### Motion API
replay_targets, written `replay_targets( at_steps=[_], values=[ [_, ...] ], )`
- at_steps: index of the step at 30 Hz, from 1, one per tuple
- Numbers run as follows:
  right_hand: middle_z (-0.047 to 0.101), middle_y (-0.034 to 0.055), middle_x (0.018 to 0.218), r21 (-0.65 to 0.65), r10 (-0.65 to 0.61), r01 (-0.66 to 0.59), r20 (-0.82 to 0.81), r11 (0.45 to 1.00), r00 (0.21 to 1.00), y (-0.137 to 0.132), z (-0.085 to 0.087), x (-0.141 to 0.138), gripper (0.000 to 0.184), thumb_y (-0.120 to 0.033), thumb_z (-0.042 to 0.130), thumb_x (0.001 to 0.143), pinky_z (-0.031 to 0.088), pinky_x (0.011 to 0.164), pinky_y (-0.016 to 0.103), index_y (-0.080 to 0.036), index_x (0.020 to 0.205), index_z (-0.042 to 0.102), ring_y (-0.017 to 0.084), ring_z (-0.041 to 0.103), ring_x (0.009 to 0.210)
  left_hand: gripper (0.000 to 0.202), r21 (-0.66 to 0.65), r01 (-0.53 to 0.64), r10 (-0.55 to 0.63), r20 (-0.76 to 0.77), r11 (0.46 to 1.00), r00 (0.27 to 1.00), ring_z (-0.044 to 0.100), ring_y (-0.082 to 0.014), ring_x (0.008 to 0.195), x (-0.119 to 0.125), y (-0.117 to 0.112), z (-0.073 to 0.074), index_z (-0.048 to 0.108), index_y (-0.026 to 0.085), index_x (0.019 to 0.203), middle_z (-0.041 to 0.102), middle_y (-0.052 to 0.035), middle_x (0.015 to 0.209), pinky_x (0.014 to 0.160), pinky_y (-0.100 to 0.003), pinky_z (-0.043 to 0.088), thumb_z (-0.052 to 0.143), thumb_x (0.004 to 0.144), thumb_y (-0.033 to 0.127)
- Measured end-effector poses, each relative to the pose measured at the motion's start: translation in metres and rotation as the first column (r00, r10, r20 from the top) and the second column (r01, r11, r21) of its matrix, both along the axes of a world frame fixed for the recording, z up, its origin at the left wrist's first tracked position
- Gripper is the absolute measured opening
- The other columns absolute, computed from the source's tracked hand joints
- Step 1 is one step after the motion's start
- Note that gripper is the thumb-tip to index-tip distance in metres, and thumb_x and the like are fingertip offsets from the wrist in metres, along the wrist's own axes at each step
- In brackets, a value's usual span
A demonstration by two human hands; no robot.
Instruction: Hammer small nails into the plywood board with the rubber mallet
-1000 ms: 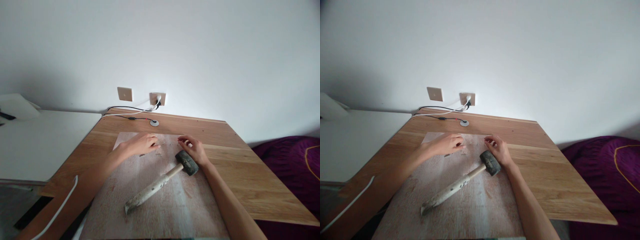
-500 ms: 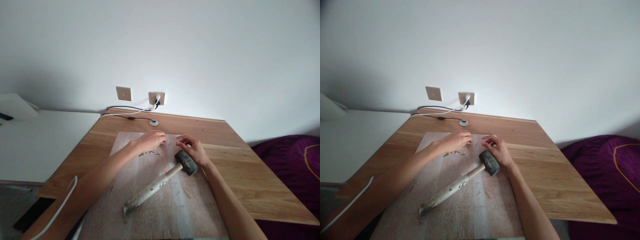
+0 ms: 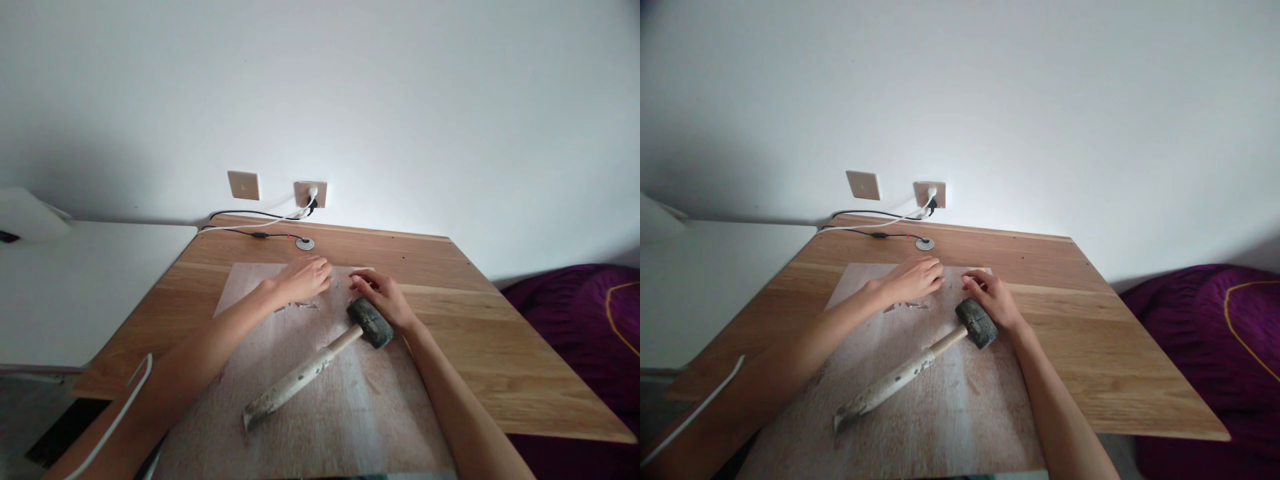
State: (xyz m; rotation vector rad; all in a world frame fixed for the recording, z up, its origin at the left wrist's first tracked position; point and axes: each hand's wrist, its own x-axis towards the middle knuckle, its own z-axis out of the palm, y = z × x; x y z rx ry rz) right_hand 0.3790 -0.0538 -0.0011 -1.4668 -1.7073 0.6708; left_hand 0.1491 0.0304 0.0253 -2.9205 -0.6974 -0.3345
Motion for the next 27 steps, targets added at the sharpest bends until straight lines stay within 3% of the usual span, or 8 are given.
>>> replay_targets(
  at_steps=[6, 9, 12, 15, 20, 27],
  values=[
    [0.079, 0.0076, 0.089, -0.009, 0.002, -0.002, 0.003, 1.000, 1.000, 0.000, 0.000, 0.000, 0.050, -0.065, 0.054, 0.097, 0.055, 0.072, 0.032, -0.020, 0.105, 0.073, 0.022, 0.072, 0.077, 0.037, -0.173, 0.021, -0.025, -0.018, 0.985, 1.000, 0.069, -0.0201, 0.081, -0.011, -0.005, 0.006, 0.069, 0.015, 0.086, 0.070, -0.0057, 0.085, 0.075, -0.029, 0.048, 0.049, 0.108, 0.036],
    [0.079, 0.0075, 0.088, -0.018, -0.001, 0.001, 0.004, 1.000, 1.000, 0.000, -0.001, 0.001, 0.051, -0.066, 0.054, 0.097, 0.055, 0.072, 0.032, -0.020, 0.107, 0.073, 0.022, 0.072, 0.077, 0.036, -0.181, 0.022, -0.022, 0.004, 0.983, 1.000, 0.069, -0.0207, 0.085, -0.014, -0.007, 0.007, 0.069, 0.015, 0.091, 0.070, -0.0064, 0.091, 0.077, -0.029, 0.049, 0.053, 0.106, 0.042],
    [0.078, 0.0076, 0.087, -0.028, -0.009, 0.009, 0.006, 1.000, 1.000, 0.001, -0.002, 0.001, 0.053, -0.067, 0.053, 0.097, 0.054, 0.072, 0.032, -0.019, 0.107, 0.073, 0.022, 0.073, 0.076, 0.021, -0.172, 0.035, -0.026, 0.055, 0.985, 0.998, 0.069, -0.0205, 0.095, -0.008, -0.007, 0.007, 0.069, 0.016, 0.110, 0.069, -0.0071, 0.105, 0.084, -0.029, 0.050, 0.058, 0.104, 0.033],
    [0.078, 0.0077, 0.086, -0.019, -0.009, 0.009, 0.010, 1.000, 1.000, 0.001, -0.001, 0.001, 0.054, -0.068, 0.053, 0.096, 0.055, 0.073, 0.032, -0.020, 0.106, 0.073, 0.023, 0.073, 0.078, 0.021, -0.184, 0.097, -0.085, 0.071, 0.978, 0.994, 0.069, -0.0196, 0.101, 0.002, -0.006, 0.005, 0.068, 0.020, 0.121, 0.069, -0.0054, 0.109, 0.088, -0.028, 0.050, 0.058, 0.103, 0.022],
    [0.078, 0.0080, 0.086, -0.003, -0.005, 0.005, 0.007, 1.000, 1.000, -0.001, 0.003, -0.001, 0.054, -0.069, 0.052, 0.096, 0.055, 0.072, 0.032, -0.020, 0.102, 0.074, 0.023, 0.073, 0.077, 0.027, -0.160, 0.157, -0.150, 0.058, 0.975, 0.987, 0.069, -0.0209, 0.093, 0.016, 0.001, -0.002, 0.074, 0.021, 0.112, 0.071, -0.0050, 0.096, 0.082, -0.030, 0.051, 0.054, 0.100, 0.009],
    [0.077, 0.0073, 0.086, -0.006, 0.002, -0.002, -0.007, 1.000, 1.000, -0.001, 0.004, -0.001, 0.053, -0.067, 0.053, 0.096, 0.055, 0.070, 0.031, -0.020, 0.100, 0.075, 0.021, 0.072, 0.073, 0.019, -0.109, 0.163, -0.160, 0.042, 0.981, 0.986, 0.069, -0.0210, 0.092, 0.020, 0.006, -0.006, 0.072, 0.017, 0.107, 0.072, -0.0064, 0.096, 0.082, -0.031, 0.050, 0.054, 0.102, 0.014]
  ],
)
